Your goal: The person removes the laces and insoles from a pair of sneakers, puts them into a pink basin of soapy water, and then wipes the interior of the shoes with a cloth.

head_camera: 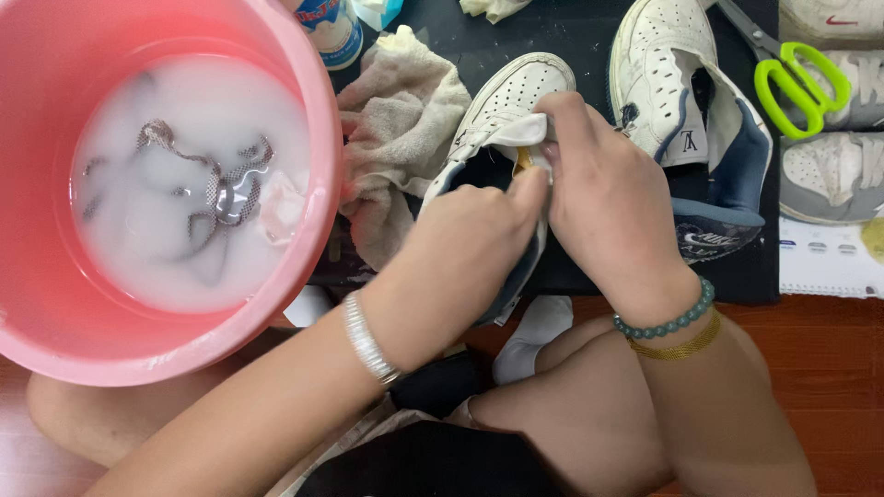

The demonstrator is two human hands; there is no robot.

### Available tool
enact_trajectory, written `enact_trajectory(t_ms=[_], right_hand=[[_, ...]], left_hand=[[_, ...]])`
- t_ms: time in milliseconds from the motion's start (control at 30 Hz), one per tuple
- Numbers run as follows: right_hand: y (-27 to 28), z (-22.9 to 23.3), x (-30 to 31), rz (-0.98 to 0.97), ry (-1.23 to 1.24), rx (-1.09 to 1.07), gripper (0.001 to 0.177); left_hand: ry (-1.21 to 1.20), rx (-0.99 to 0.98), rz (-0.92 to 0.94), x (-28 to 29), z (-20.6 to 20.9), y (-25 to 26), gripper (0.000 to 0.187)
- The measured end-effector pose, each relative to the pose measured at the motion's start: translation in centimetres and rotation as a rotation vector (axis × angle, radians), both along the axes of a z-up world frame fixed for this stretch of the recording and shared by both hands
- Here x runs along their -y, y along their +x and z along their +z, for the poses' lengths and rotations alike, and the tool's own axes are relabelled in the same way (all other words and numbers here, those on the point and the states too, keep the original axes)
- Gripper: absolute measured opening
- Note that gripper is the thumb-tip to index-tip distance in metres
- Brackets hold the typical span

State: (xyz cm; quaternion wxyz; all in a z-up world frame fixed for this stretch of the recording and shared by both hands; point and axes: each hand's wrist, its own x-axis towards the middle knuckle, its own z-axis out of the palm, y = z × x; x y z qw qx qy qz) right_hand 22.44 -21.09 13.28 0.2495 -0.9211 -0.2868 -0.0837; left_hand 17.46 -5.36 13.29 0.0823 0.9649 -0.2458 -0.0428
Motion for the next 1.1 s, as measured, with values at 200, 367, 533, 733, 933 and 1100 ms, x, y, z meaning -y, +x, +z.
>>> enact_trajectory(t_ms=[200,367,533,733,933,1100], right_hand=[[-0.1,0.5,-0.2,0.005,0.015,0.008,0.026],[-0.9,1.1,-0.8,-0.015,0.022,0.04,0.042],[-1.3,1.7,-1.6,0.213,-0.065,0.211,0.032],[-1.2,2.2,-2.8,0.366,-0.192,-0.001,0.033],[-2.5,0.7,-4.9,0.326,-0.434,0.028,0.006],[-2.6,0.0,-4.3,0.355,-0.178,0.104,0.026]], left_hand=[[-0.164,0.1,0.059,-2.4,1.7,-0.3,0.039],[-0.25,0.113,0.062,-3.5,1.3,-0.7,0.032],[-0.318,0.035,0.117,-4.3,0.4,-1.0,0.028],[-0.442,0.02,0.26,-4.4,-0.3,-1.2,0.034],[-0.724,-0.253,0.115,-6.4,0.9,-3.7,0.027],[-0.788,-0.359,0.18,-7.3,2.0,-5.6,0.025]])
